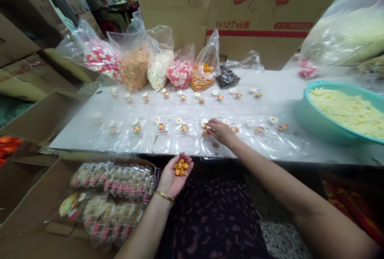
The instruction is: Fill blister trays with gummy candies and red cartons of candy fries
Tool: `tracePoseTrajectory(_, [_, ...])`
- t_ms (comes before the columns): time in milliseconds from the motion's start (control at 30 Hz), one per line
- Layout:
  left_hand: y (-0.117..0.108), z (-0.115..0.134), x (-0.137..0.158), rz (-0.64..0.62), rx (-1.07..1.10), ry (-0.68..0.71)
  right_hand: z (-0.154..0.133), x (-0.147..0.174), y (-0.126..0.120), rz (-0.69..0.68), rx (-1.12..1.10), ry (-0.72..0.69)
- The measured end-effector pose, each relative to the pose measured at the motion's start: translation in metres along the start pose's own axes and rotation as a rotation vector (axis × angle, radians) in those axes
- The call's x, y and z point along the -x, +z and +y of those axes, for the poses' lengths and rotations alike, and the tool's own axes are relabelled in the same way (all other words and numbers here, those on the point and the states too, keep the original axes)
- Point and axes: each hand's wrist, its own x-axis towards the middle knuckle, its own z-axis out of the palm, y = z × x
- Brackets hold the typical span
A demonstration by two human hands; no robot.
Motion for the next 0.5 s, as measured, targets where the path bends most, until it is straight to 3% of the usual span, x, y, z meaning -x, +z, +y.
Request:
tracePoseTrajectory(133, [-0.008, 0.005, 0.004, 0.002, 0.013, 0.017, -0.004, -0.013, 0.0, -0.061, -0.013, 0.052])
tracePoseTrajectory(267, [-0.014, 0.01, 0.006, 0.008, 0.039, 0.026, -0.018, -0.02, 0.003, 0.049, -0.106, 0.082])
tracePoseTrajectory(400, [-0.016, 0.016, 0.008, 0.02, 0.061, 0.026, -0.054, -0.037, 0.013, 0.066, -0.161, -0.099])
tracePoseTrajectory(500, [-0.018, 0.022, 0.01, 0.02, 0.074, 0.029, -0.079, -0.054, 0.026, -0.01, -0.045, -0.188])
